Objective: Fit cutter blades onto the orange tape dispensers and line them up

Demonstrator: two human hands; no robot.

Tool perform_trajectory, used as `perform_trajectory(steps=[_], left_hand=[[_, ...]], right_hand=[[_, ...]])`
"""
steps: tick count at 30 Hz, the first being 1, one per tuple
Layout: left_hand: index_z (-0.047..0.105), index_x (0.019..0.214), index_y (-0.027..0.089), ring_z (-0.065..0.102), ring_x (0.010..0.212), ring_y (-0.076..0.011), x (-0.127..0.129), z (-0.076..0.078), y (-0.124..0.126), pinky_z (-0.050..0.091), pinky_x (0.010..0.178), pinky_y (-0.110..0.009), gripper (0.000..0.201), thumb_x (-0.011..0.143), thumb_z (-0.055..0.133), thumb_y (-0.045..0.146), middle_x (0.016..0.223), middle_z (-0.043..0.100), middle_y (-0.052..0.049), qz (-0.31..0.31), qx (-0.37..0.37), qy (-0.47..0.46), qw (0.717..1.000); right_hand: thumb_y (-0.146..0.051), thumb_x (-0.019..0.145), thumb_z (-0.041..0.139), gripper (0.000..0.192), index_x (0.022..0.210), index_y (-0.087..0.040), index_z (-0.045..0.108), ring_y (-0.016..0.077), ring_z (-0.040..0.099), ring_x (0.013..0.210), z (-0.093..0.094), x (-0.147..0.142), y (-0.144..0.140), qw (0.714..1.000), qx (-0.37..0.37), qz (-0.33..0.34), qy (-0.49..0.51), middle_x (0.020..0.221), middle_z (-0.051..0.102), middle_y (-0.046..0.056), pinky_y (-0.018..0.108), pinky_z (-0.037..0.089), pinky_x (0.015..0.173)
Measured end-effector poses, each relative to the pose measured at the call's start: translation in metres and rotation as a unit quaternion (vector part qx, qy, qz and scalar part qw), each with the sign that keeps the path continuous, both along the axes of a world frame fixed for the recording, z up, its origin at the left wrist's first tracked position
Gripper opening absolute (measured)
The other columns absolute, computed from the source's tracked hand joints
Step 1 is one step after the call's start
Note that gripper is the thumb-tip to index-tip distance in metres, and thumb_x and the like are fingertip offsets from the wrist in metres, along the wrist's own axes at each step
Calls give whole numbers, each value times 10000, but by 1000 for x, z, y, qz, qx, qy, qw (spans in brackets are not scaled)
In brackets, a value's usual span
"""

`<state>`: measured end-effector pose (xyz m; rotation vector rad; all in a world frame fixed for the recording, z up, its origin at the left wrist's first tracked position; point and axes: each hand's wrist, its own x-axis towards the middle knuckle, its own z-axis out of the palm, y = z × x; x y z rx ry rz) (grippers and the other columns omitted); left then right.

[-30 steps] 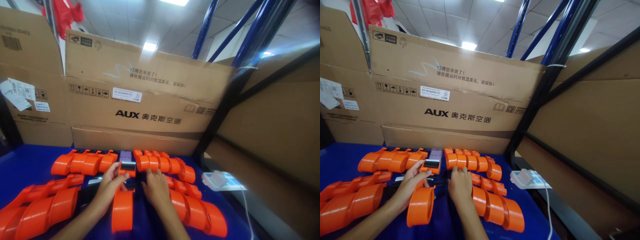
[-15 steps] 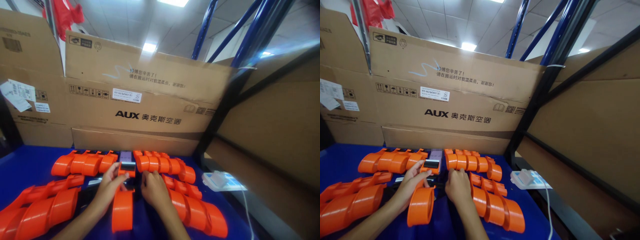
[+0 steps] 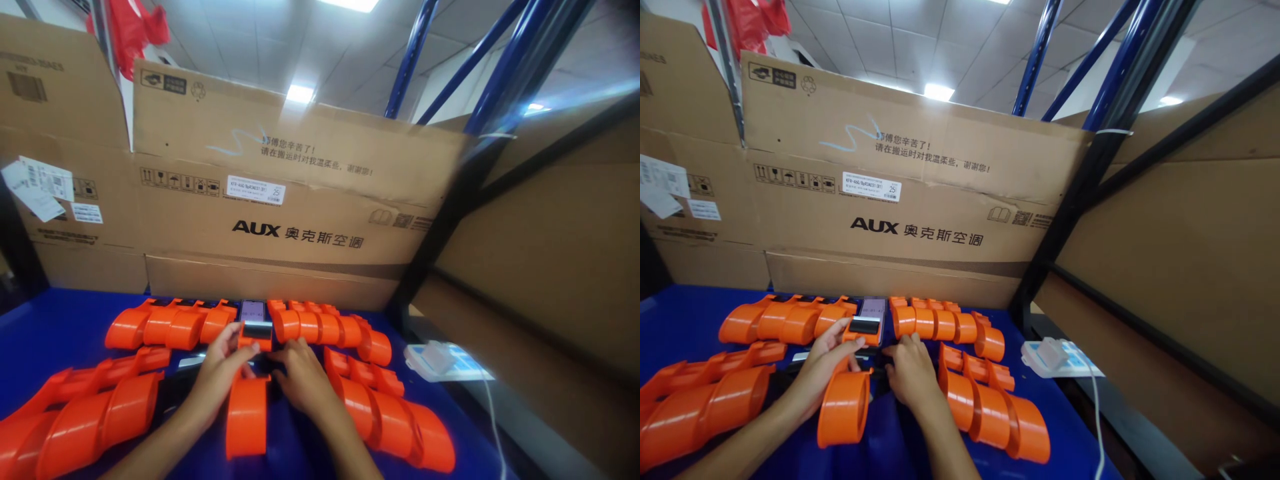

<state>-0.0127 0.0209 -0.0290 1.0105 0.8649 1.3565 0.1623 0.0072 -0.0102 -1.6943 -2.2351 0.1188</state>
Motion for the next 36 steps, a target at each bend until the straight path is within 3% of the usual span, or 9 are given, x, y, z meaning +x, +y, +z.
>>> perform_trajectory(steps=[5,10,13,16,19,24,28,31,36], left_hand=[[611,1141,203,601,471,-94,0,-1,0,473,495,-234,495,707,796,351,969,734,-46,-5,-4,4,1000],[598,1136,196,586,462,-101,-1,-2,0,468,490,-227,483,731,790,375,824,711,-6,-5,-5,-13,1000],[610,1121,190,575,447,-104,-1,-3,1,466,490,-226,497,716,797,410,755,703,4,4,-24,-31,999],[628,1094,189,571,439,-107,-1,-3,2,466,491,-228,495,696,809,422,714,691,14,9,-31,-39,999],[635,1089,187,570,442,-110,-1,-3,2,474,496,-232,482,704,805,422,692,677,19,6,-24,-42,999],[619,1116,196,573,460,-98,-1,-3,2,488,506,-229,457,750,780,417,785,695,3,-2,-8,-36,999],[627,1089,193,574,460,-105,0,-1,1,498,514,-234,466,725,797,429,733,675,18,4,-10,-44,999],[625,1102,198,569,456,-106,0,0,0,501,504,-235,485,715,803,429,713,656,28,-1,-8,-56,998],[615,1120,192,588,482,-96,1,-2,-1,528,546,-250,436,769,771,399,868,688,-19,8,13,-38,999]], right_hand=[[-181,818,646,221,989,-247,770,240,618,1025,-3,5,6,1000,-7,13,-1,1037,708,73,296,454,891],[-217,889,570,188,875,-232,757,215,644,886,4,7,7,995,65,-4,75,875,709,54,276,478,780],[-317,942,537,255,833,-214,742,201,625,746,7,7,10,969,129,1,210,777,682,47,274,479,668],[-395,951,544,303,850,-189,742,186,594,656,6,3,12,924,153,36,349,732,672,42,268,475,588],[-393,945,570,281,893,-186,753,178,586,652,6,-2,10,900,154,54,405,749,688,36,263,474,575],[-339,924,608,216,975,-205,769,156,574,602,5,-6,6,905,164,59,388,768,704,23,258,480,549],[-284,898,646,268,1147,-226,727,180,639,691,4,-7,4,916,192,74,344,856,728,40,299,553,657],[-270,897,653,270,1154,-230,724,203,675,778,5,-7,2,921,216,83,312,911,740,64,324,577,724],[-247,927,625,244,1149,-229,724,214,701,879,6,-9,0,921,224,115,299,981,744,82,326,587,783]])
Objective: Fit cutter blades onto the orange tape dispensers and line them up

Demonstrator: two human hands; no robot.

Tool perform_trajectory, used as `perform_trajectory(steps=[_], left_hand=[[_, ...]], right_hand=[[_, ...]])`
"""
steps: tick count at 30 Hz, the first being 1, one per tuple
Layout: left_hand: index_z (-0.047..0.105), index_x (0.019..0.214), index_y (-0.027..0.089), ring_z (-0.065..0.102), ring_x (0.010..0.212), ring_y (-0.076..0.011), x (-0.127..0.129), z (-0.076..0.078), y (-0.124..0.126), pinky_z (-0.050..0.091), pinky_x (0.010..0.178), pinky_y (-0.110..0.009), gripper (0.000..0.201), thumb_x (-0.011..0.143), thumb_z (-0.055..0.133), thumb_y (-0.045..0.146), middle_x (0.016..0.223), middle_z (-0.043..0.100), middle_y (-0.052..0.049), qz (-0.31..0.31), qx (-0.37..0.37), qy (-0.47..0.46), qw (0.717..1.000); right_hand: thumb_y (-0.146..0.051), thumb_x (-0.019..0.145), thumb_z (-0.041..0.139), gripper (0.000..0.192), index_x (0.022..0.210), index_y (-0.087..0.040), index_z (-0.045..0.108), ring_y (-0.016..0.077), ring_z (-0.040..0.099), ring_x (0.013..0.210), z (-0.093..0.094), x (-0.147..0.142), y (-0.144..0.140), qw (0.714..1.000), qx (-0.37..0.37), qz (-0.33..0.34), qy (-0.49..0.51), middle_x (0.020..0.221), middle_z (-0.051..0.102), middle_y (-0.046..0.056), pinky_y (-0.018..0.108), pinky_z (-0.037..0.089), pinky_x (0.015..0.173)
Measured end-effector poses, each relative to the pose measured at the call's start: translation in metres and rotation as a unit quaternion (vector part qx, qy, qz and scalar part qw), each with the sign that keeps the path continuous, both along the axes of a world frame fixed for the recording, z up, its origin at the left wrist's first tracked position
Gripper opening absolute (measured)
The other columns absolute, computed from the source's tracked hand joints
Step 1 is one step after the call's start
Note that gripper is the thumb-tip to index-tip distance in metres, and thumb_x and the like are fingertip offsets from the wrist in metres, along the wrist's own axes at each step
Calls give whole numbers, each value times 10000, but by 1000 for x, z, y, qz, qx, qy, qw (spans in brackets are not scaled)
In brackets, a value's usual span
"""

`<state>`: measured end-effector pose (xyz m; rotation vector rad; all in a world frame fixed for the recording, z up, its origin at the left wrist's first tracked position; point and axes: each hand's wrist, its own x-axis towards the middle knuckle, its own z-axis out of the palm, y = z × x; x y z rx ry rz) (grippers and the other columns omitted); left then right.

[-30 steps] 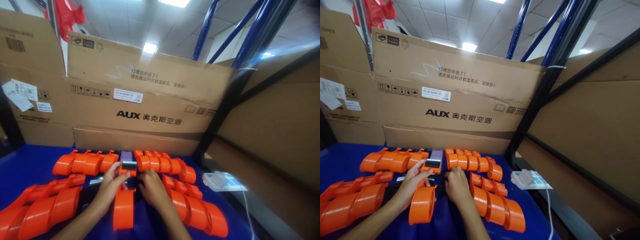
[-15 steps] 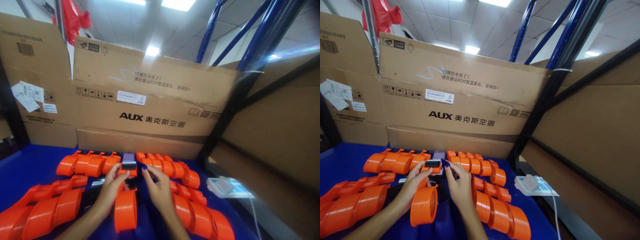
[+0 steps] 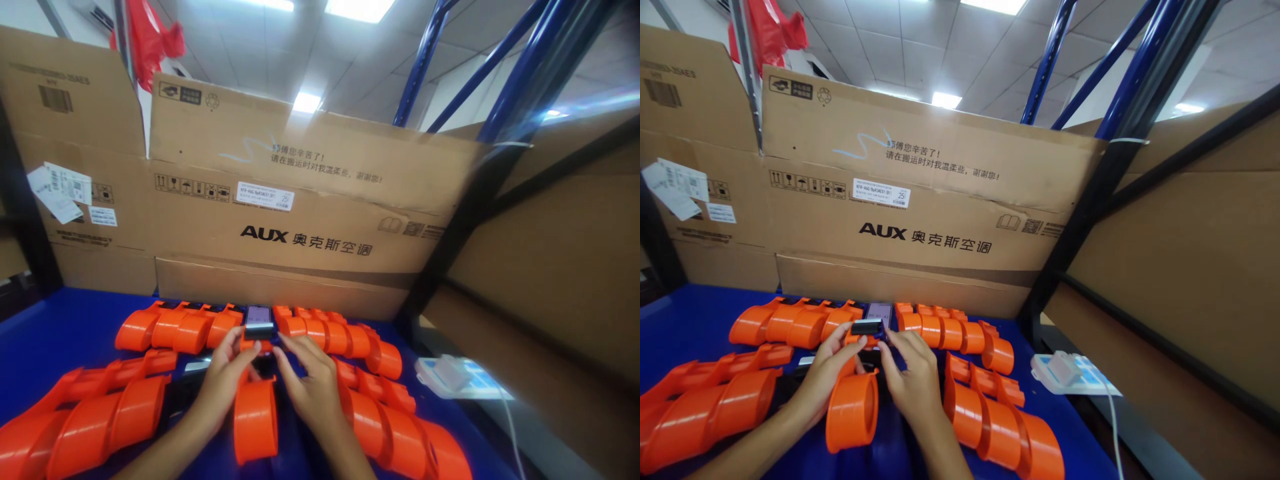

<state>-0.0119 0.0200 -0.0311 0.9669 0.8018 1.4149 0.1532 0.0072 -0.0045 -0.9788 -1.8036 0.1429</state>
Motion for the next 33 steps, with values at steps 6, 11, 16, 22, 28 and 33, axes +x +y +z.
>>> perform_trajectory(steps=[6,11,16,22,28,33], left_hand=[[621,1108,200,580,490,-94,-1,-2,2,522,547,-245,405,782,767,391,840,667,0,0,2,-2,1000],[611,1127,208,593,503,-104,0,-1,2,521,562,-247,409,794,760,394,790,660,14,2,-5,0,1000],[610,1123,202,613,526,-123,2,5,-4,529,571,-255,430,779,778,398,764,658,15,-4,-15,-23,1000],[633,1080,208,625,510,-124,4,10,-8,508,530,-236,453,712,832,382,794,703,6,4,-43,-56,998],[609,1164,214,633,503,-125,3,13,-8,531,560,-243,495,736,827,333,741,697,8,-32,-46,-89,994],[398,1448,280,704,518,-205,0,12,-6,566,535,-314,812,754,817,329,839,725,-34,-149,-64,-74,984]], right_hand=[[-168,946,564,400,1338,-227,617,209,689,883,-2,2,2,999,34,21,-36,975,720,85,341,588,804],[-123,940,540,475,1400,-241,559,224,681,926,-6,6,4,993,68,7,-96,1043,716,97,367,590,827],[-97,933,530,496,1410,-231,547,236,676,952,-7,6,2,986,97,-21,-131,1077,712,106,378,588,829],[-107,941,530,459,1388,-204,571,237,666,913,-5,3,-3,985,94,-28,-142,1071,705,123,387,572,820],[-185,963,544,386,1335,-262,617,225,655,937,4,-1,-10,1000,19,12,-7,1058,707,85,376,541,849],[-377,975,543,398,1356,-268,574,235,651,978,9,1,-9,959,-170,67,217,1057,700,65,374,513,874]])
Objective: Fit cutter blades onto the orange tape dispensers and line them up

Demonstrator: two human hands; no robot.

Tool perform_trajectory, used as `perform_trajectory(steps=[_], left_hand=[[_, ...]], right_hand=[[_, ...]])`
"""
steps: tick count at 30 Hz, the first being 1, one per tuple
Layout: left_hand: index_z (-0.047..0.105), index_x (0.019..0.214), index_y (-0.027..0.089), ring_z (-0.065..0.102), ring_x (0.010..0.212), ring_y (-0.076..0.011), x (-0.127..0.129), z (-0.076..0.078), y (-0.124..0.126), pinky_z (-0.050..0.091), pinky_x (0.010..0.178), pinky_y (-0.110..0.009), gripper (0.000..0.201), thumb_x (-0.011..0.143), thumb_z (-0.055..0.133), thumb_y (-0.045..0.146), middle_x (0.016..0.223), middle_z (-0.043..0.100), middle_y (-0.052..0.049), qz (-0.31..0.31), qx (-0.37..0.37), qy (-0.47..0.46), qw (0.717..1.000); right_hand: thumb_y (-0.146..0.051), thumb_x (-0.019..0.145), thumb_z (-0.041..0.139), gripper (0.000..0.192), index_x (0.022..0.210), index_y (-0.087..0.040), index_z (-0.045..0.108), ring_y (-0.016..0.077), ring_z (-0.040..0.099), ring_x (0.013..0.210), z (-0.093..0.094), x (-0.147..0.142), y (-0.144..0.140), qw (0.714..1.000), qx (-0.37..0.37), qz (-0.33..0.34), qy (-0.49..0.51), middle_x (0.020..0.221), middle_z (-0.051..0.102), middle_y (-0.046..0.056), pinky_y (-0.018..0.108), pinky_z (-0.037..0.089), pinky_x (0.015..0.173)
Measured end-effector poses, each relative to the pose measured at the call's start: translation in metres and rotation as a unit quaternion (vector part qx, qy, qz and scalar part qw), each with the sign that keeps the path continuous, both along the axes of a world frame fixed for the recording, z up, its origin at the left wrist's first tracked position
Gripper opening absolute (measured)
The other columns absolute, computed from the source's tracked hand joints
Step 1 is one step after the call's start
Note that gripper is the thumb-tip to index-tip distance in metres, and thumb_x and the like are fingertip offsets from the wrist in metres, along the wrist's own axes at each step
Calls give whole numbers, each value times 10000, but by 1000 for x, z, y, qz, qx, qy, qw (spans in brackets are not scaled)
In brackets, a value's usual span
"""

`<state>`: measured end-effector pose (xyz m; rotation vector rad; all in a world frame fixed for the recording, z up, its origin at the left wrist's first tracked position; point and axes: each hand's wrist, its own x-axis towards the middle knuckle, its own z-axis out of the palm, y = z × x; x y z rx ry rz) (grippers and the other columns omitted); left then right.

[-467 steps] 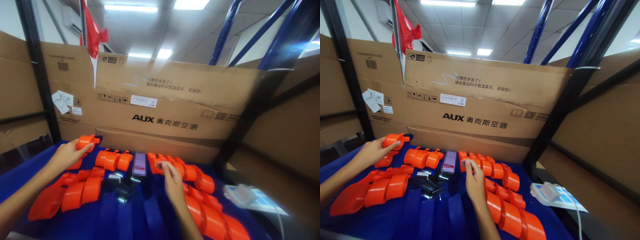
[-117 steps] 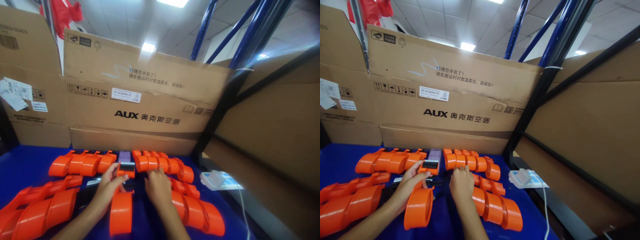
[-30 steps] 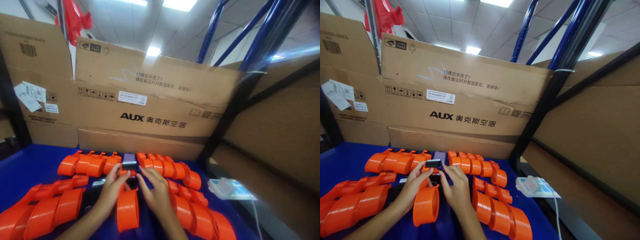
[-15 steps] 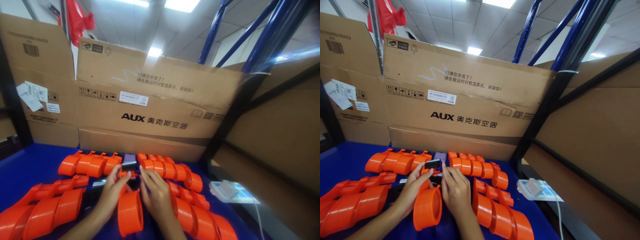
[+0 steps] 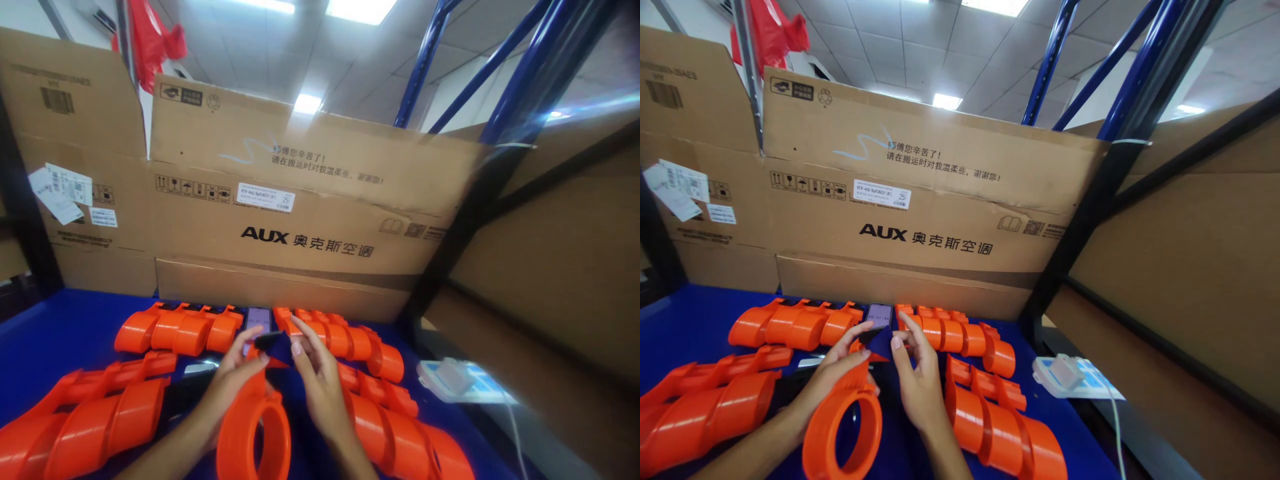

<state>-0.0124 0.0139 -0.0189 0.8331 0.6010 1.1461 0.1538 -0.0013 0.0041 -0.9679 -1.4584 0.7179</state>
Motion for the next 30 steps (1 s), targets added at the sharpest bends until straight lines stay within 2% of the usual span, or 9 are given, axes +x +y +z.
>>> perform_trajectory(steps=[4,6,9,11,14,18,22,26,30], left_hand=[[264,1524,297,757,617,-294,-1,0,-3,591,580,-385,856,822,753,324,963,743,-103,-104,10,-20,994],[208,1543,293,769,704,-324,-1,0,-7,600,642,-417,907,816,750,269,925,754,-102,-134,14,-38,990],[234,1535,283,763,862,-343,0,0,-13,597,749,-444,954,758,779,189,924,762,-98,-150,17,-48,987],[326,1494,269,763,868,-331,1,0,-15,599,749,-434,831,789,764,242,981,759,-111,-131,13,-40,991],[429,1420,213,766,704,-297,4,0,-15,599,628,-391,639,861,693,372,902,767,-119,-89,7,-9,996],[506,1358,158,708,495,-272,8,-1,-14,547,489,-343,638,818,713,428,628,729,-76,-60,10,12,998],[540,1332,179,695,480,-265,6,0,-12,542,516,-348,641,774,753,411,615,726,-70,-49,-1,5,999],[463,1405,190,704,508,-260,-4,6,-7,540,515,-342,692,803,706,431,726,759,-100,-53,-8,-29,998],[437,1442,191,720,595,-241,-22,22,-1,552,543,-334,703,834,604,503,1012,763,-153,-10,-10,-152,988]], right_hand=[[-481,932,571,444,1319,-263,593,256,629,1010,-2,6,5,981,-102,148,74,1080,678,63,391,491,897],[-491,919,587,437,1294,-266,591,250,627,987,-3,5,6,972,-119,178,98,1031,671,54,382,490,877],[-470,905,630,382,1229,-274,584,193,612,853,-4,0,4,974,-120,153,112,886,630,9,317,484,793],[-464,900,646,349,1178,-267,571,159,583,774,-5,-4,4,976,-117,145,109,829,596,-14,279,470,734],[-474,881,670,348,1109,-249,535,139,565,733,-6,-11,4,976,-103,156,108,817,588,-20,258,469,690],[-472,859,689,371,1061,-253,467,127,562,632,-7,-17,3,980,-85,143,113,787,601,-26,235,478,568],[-506,895,620,354,1079,-273,427,92,494,448,-6,-20,1,980,-103,140,100,809,609,-38,210,412,403],[-506,974,479,316,1144,-240,479,145,598,630,-5,-14,5,995,-59,77,37,788,605,-14,250,495,566],[-443,991,453,254,952,-221,571,153,581,634,-2,-7,2,988,-29,13,-153,697,589,-16,244,453,580]])
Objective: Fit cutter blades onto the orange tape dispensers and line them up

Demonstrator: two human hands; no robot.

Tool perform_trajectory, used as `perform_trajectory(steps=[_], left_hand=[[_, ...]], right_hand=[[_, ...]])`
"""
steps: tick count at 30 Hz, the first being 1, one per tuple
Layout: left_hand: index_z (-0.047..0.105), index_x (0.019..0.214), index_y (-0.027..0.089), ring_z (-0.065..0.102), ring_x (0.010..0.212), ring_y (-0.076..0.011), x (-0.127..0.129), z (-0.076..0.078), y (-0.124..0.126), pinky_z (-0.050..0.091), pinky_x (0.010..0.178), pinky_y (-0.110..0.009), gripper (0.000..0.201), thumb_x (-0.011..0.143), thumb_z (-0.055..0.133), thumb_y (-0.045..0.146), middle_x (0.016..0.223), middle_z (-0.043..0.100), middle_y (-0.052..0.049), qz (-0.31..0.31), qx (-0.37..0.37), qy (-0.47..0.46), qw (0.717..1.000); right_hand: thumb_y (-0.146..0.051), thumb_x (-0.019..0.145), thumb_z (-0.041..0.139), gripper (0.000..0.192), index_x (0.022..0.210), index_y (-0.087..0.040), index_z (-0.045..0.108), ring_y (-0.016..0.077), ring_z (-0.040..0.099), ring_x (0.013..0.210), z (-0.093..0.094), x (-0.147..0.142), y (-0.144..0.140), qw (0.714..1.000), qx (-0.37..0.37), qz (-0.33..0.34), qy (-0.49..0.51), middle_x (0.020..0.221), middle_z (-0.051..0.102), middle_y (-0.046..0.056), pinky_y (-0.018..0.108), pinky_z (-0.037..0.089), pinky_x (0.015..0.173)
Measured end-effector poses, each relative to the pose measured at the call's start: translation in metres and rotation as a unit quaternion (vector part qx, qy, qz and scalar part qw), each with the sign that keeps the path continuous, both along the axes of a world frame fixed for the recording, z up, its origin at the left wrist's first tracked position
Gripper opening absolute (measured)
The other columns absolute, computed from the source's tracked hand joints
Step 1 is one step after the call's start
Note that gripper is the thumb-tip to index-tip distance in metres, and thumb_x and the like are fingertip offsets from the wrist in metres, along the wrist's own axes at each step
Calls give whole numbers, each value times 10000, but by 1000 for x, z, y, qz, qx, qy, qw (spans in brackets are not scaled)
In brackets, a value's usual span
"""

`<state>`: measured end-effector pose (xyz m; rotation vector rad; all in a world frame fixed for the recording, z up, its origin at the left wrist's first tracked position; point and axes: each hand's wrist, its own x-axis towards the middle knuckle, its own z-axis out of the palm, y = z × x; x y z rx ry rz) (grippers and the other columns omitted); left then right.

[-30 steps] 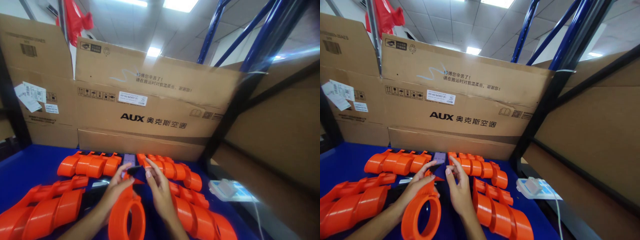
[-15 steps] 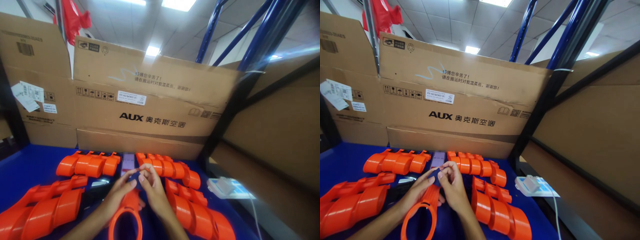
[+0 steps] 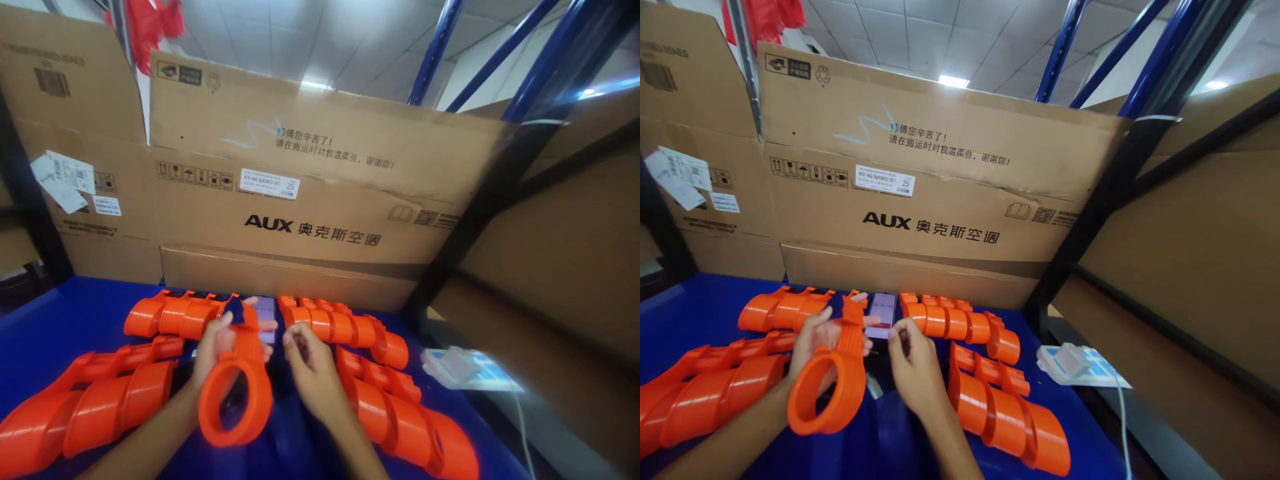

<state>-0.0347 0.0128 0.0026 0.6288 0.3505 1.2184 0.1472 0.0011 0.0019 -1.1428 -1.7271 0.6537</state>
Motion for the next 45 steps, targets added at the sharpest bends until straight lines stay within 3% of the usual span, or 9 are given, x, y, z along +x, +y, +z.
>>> perform_trajectory(steps=[3,7,9,17,25,29,36,40,45], left_hand=[[453,1443,230,715,664,-235,-12,13,0,547,546,-319,684,834,583,513,1122,741,-135,53,0,-34,998],[547,1374,245,679,652,-223,-15,21,-2,534,552,-311,682,786,622,583,1138,745,-118,85,-33,-22,996],[573,1349,250,665,631,-219,-13,22,-3,522,530,-306,676,776,621,605,1120,750,-114,87,-42,-23,995],[531,1385,242,677,671,-232,-8,20,-6,547,606,-330,647,815,590,544,1031,755,-101,79,-12,-6,997],[588,1310,272,703,741,-271,-6,15,-3,569,625,-357,591,813,581,592,1065,750,-90,84,-12,-16,996],[594,1304,252,708,752,-282,-5,16,-4,571,642,-366,592,812,591,581,1051,753,-97,86,-12,-16,996],[573,1334,281,699,682,-255,-5,10,-2,563,627,-369,584,819,602,554,1049,759,-89,80,-18,-27,996],[575,1334,226,695,680,-259,-4,4,0,547,614,-352,671,777,635,595,1021,766,-110,103,-12,5,995],[533,1377,199,730,727,-293,5,-4,-5,560,668,-395,712,774,669,553,1055,762,-134,52,-11,12,998]], right_hand=[[-394,905,602,208,1042,-238,608,164,593,592,5,-4,-14,984,9,70,-166,678,638,-24,246,437,549],[-458,704,784,683,1317,-270,547,284,657,1014,8,-15,-32,952,106,173,-229,1205,691,83,365,517,836],[-484,666,796,736,1327,-274,552,303,640,1071,4,-20,-34,946,139,177,-233,1253,674,90,403,500,899],[-261,748,648,214,961,-249,675,225,670,799,-10,-24,-26,950,139,156,-231,918,746,27,319,503,719],[-193,778,653,244,1019,-228,646,239,674,879,-12,-27,-18,972,93,93,-193,1008,732,68,301,499,730],[-179,791,658,140,927,-204,639,228,647,867,-18,-29,-15,981,40,60,-178,983,708,85,279,469,695],[-260,829,633,108,748,-199,595,134,515,583,-30,-28,-2,998,-48,36,-9,645,588,-24,218,363,530],[-381,840,642,259,685,-202,538,87,381,457,-27,-21,7,987,-84,-1,138,511,450,-77,196,275,451],[-506,822,685,335,765,-204,554,75,378,387,-13,-6,10,962,-87,-61,253,482,452,-88,182,268,380]])
